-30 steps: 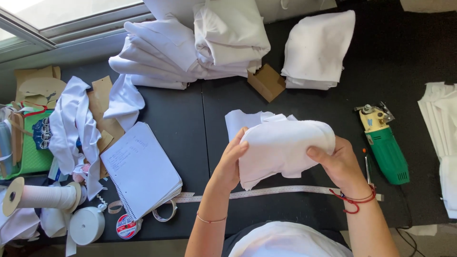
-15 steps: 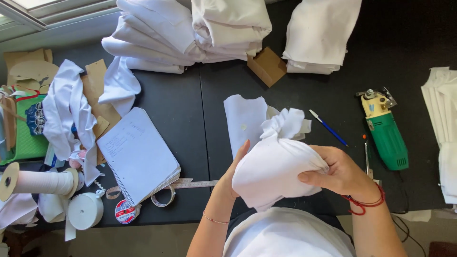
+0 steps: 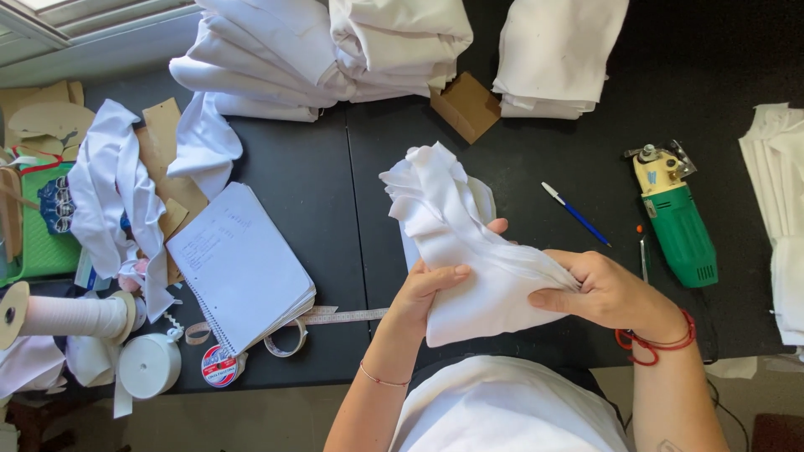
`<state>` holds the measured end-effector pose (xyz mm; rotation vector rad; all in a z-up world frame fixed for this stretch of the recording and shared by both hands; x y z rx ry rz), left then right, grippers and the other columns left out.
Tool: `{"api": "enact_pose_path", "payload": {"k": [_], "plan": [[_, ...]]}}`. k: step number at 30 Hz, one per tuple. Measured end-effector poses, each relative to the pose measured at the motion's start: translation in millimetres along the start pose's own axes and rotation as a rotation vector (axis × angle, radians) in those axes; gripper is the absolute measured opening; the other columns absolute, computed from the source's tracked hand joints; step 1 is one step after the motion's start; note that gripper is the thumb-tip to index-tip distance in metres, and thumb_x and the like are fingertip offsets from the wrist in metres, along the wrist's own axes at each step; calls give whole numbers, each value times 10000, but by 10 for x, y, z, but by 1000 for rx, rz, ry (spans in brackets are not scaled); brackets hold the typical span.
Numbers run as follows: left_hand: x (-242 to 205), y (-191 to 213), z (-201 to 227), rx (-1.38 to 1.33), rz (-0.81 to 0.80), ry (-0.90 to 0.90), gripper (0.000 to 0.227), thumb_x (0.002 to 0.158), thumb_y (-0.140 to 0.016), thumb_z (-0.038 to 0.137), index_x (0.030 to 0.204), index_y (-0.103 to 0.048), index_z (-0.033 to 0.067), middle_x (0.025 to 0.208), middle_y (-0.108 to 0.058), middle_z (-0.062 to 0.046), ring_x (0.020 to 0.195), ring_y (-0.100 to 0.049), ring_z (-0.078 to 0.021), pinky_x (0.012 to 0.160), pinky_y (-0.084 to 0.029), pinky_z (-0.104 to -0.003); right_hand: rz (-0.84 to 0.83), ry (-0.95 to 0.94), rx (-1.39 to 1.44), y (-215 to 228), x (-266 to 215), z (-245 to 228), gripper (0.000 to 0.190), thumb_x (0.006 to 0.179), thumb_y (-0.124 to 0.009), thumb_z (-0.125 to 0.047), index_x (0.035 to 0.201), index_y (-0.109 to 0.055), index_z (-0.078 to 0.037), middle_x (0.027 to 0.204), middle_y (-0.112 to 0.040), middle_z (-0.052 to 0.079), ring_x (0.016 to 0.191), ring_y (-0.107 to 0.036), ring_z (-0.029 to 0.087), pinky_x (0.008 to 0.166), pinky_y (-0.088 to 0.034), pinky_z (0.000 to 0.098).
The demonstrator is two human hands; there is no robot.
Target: The person is organizing, inspecting, marking, and folding white fabric pieces on a work table in a sewing factory.
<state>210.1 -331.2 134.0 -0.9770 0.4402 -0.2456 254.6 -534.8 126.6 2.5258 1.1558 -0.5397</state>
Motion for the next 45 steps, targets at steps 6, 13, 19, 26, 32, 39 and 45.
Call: {"api": "enact_pose_path", "payload": {"k": [6, 13, 19, 26, 32, 39, 45], "plan": [[-14, 45, -26, 32, -2, -16, 649, 689, -672, 175, 1251, -394, 10, 1257, -439, -83, 1069, -471, -237, 899, -415, -392, 6, -38, 43, -4, 7, 59, 279, 706, -652, -201, 938, -674, -47, 710, -577, -4, 617, -478, 96, 533, -392, 215], [-39, 28, -44, 41, -20, -11, 637, 692, -687, 203, 1241, -420, 23, 1205, -471, -99, 1070, -473, -237, 912, -404, -384, -7, -6, 73, 1, 0, 75, 247, 716, -646, -204, 889, -668, -29, 702, -556, 6, 602, -460, 105, 531, -373, 218], [-42, 26, -67, 12, -15, -6, 660, 693, -686, 200, 1255, -399, 6, 1147, -498, -154, 1051, -489, -262, 912, -394, -377, -61, -18, 113, 0, -2, 6, 309, 700, -643, -223, 943, -659, -34, 783, -624, 10, 668, -540, 103, 573, -436, 217], [-26, 48, -92, 28, -9, -8, 630, 694, -701, 213, 1231, -427, 29, 1172, -487, -115, 1056, -479, -247, 914, -399, -391, -57, -3, 100, 10, -7, 36, 269, 713, -639, -218, 906, -660, -32, 755, -607, 1, 648, -519, 99, 563, -422, 217], [-31, 53, -106, 15, 3, -2, 645, 685, -709, 220, 1232, -430, 23, 1148, -497, -140, 1044, -486, -255, 911, -399, -386, -64, -18, 99, 9, 2, 57, 245, 717, -643, -201, 900, -663, -40, 752, -610, -3, 654, -520, 94, 569, -420, 216], [-34, 51, -109, 19, 19, 15, 640, 683, -706, 231, 1231, -434, 41, 1125, -514, -144, 1028, -497, -256, 895, -405, -386, -68, -40, 72, 23, 12, 80, 231, 707, -657, -240, 817, -649, -37, 656, -571, 2, 580, -491, 96, 498, -392, 220], [-33, 89, -133, -11, 6, 22, 638, 697, -697, 205, 1246, -422, 29, 1148, -506, -146, 1049, -491, -255, 914, -398, -381, -72, -47, 103, 17, 13, 87, 247, 707, -652, -205, 887, -663, -35, 716, -613, 7, 632, -529, 99, 545, -427, 221]]}}
Point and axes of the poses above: each hand's wrist, its own x-axis towards the middle knuckle, its own y-axis out of the back of the hand, z = x × y, the point moved 1 cm from there along x, towards the middle knuckle
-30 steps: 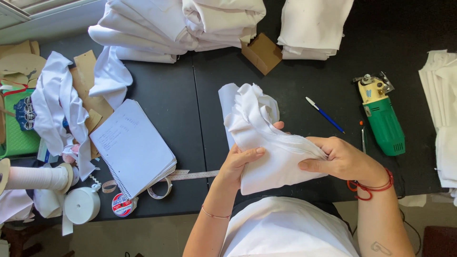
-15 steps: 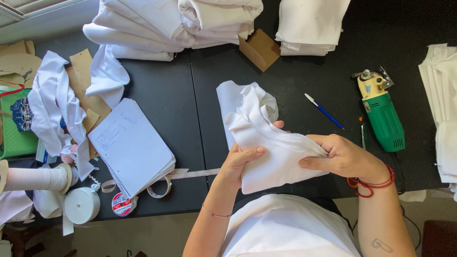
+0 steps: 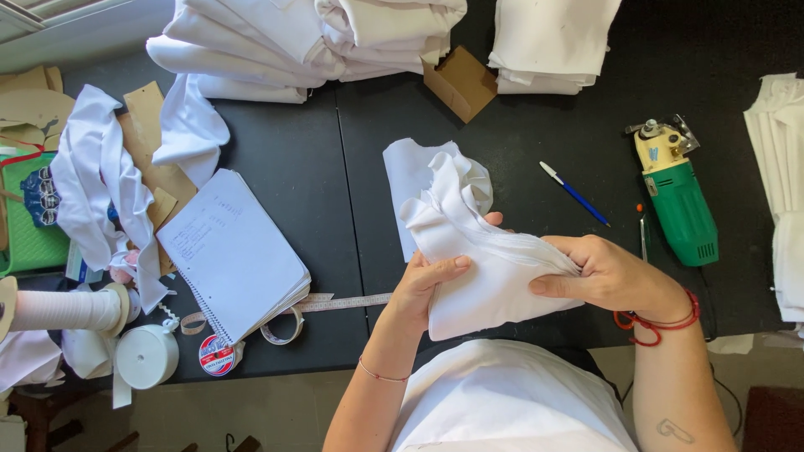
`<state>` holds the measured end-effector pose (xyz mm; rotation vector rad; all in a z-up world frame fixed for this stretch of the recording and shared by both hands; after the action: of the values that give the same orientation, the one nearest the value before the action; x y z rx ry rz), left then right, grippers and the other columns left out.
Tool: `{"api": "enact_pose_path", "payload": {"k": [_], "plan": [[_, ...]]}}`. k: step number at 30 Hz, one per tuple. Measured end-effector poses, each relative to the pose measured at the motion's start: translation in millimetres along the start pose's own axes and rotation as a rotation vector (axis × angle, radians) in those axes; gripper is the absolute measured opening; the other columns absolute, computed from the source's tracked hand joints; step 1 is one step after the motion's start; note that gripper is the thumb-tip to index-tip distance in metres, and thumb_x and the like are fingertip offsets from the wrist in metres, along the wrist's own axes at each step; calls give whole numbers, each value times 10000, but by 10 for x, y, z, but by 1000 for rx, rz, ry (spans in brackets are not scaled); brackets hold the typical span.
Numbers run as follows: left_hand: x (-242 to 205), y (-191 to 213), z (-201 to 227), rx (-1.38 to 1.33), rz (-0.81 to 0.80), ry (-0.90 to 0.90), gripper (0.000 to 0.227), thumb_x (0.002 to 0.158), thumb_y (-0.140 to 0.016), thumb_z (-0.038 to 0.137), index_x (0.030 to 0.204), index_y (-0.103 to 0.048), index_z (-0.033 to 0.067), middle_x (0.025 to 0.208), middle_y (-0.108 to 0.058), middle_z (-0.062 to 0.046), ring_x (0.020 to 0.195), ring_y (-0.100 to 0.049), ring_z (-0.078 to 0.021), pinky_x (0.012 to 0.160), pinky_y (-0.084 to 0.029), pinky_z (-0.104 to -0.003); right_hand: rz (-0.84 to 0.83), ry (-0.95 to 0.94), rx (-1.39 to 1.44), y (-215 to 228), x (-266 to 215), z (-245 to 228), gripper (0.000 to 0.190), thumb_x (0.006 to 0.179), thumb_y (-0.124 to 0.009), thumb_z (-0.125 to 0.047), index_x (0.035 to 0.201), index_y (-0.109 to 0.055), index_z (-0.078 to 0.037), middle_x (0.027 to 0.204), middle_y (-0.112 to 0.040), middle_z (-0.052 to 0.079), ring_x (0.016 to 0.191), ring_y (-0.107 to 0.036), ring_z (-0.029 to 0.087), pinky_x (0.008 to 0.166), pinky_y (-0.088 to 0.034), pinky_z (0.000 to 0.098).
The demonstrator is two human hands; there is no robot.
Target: The person is organizing, inspecting, marking, and folding white fabric pieces on a work table in a sewing factory.
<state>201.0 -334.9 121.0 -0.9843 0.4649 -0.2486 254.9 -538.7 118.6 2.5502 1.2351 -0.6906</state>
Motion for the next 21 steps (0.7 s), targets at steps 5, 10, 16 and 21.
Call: {"api": "enact_pose_path", "payload": {"k": [5, 10, 16, 21], "plan": [[6, 15, -13, 5, 1, -19, 617, 699, -702, 204, 1229, -434, 33, 1148, -503, -133, 1049, -487, -255, 915, -399, -391, -6, 24, -7, 0, 5, 11, 225, 720, -647, -196, 878, -658, -36, 709, -592, -3, 631, -503, 92, 542, -415, 220], [8, -36, -3, 19, 13, -2, 647, 685, -696, 224, 1235, -419, 26, 1124, -514, -149, 1026, -499, -262, 896, -399, -384, -15, 47, -2, 14, 7, 28, 203, 719, -657, -206, 830, -641, -37, 680, -576, -10, 607, -482, 81, 516, -404, 220], [13, 14, -31, 32, 7, -16, 638, 693, -697, 227, 1231, -421, 25, 1124, -508, -143, 1028, -495, -254, 913, -390, -374, -23, 26, -7, 5, 9, 6, 231, 710, -656, -235, 829, -642, -38, 646, -572, -7, 569, -484, 85, 486, -400, 219], [67, 58, -197, -163, 167, -100, 542, 740, -543, -30, 1253, -372, 8, 1233, -480, -150, 958, -574, -295, 767, -494, -434, 17, 70, -29, -15, -4, -125, 189, 721, -661, -151, 879, -673, -47, 762, -676, 50, 716, -526, 118, 644, -490, 330]]}}
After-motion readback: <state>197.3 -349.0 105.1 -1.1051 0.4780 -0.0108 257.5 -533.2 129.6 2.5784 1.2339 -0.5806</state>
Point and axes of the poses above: each hand's wrist, its own x-axis towards the middle knuckle, its own y-axis out of the back of the hand, z = x × y, the point moved 1 cm from there along x, towards the middle knuckle
